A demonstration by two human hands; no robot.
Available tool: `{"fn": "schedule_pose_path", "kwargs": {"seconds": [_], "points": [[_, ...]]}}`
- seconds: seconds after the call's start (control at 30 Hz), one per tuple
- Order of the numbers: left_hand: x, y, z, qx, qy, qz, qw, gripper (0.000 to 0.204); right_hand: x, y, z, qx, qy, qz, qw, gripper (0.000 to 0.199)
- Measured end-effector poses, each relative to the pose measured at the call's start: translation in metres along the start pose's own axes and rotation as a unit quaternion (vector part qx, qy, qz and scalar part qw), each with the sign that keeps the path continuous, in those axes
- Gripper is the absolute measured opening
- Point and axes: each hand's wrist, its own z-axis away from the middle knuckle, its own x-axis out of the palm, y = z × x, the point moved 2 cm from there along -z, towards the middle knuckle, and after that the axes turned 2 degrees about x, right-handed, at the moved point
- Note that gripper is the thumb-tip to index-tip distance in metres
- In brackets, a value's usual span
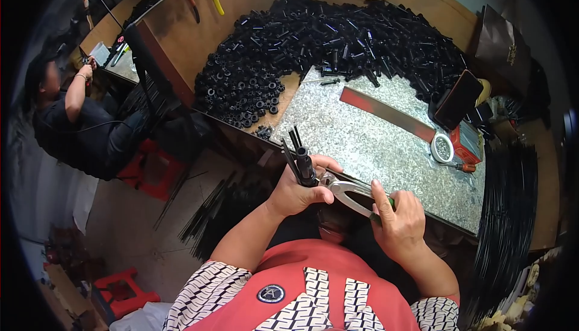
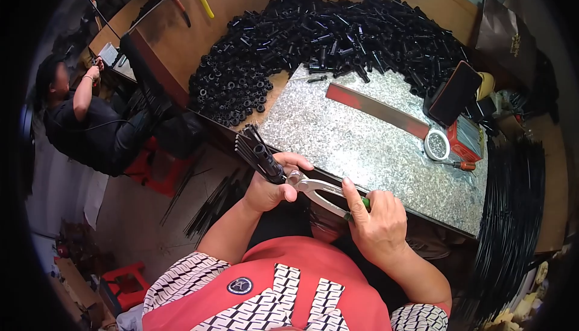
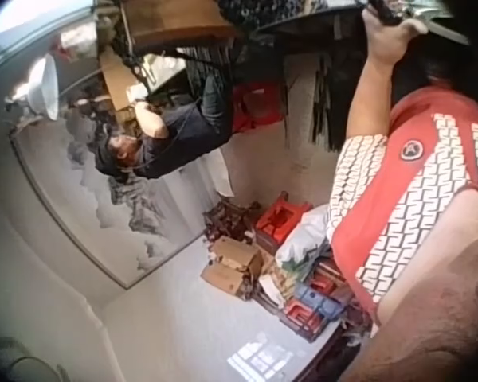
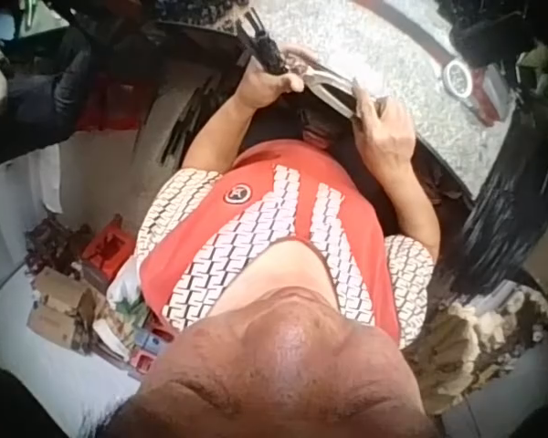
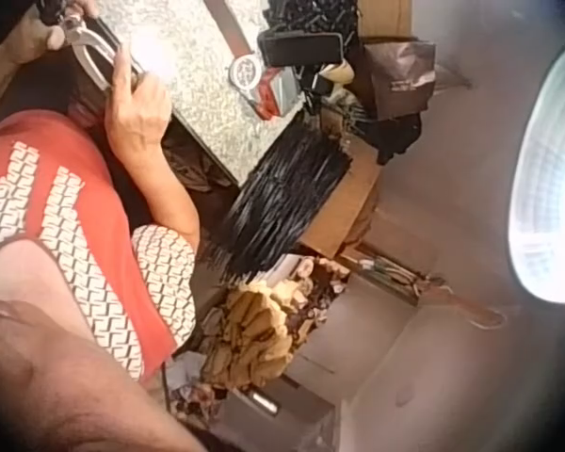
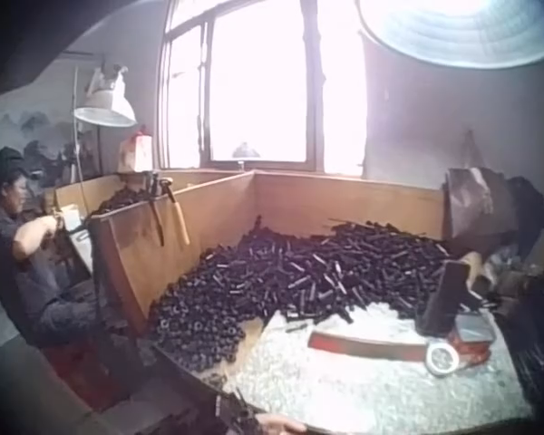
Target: Assembling bundles of black rods with connectors using a crimping tool.
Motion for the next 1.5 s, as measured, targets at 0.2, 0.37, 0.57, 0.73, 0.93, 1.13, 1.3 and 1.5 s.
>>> {"fn": "schedule_pose_path", "kwargs": {"seconds": [0.2, 0.37, 0.57, 0.73, 0.93, 1.13, 1.3, 1.5], "points": [[-0.004, -0.006, 0.0, -0.003, -0.011, -0.037, 0.999, 0.071, -0.001, 0.004, 0.002, -0.018, 0.013, 0.039, 0.999, 0.065], [-0.002, -0.008, -0.001, 0.014, -0.01, -0.077, 0.997, 0.067, -0.003, 0.008, 0.002, -0.042, 0.03, 0.085, 0.995, 0.064], [-0.001, -0.011, -0.001, 0.023, -0.012, -0.109, 0.994, 0.06, -0.006, 0.012, 0.003, -0.061, 0.027, 0.093, 0.993, 0.063], [0.008, -0.003, -0.001, -0.001, -0.008, -0.152, 0.988, 0.057, -0.02, 0.012, 0.002, -0.055, -0.029, 0.097, 0.993, 0.072], [0.01, -0.008, -0.004, 0.018, -0.015, -0.197, 0.98, 0.057, -0.039, 0.013, -0.01, 0.016, -0.167, -0.053, 0.984, 0.071], [0.011, -0.006, -0.002, 0.032, -0.01, -0.181, 0.983, 0.062, -0.035, 0.012, -0.004, 0.055, -0.201, -0.136, 0.968, 0.074], [0.012, -0.005, -0.003, 0.0, -0.043, -0.103, 0.994, 0.077, -0.032, 0.016, -0.002, 0.01, -0.098, -0.103, 0.99, 0.075], [-0.003, -0.014, -0.003, 0.021, -0.079, -0.11, 0.991, 0.075, -0.038, 0.02, 0.011, -0.032, -0.075, -0.045, 0.996, 0.07]]}}
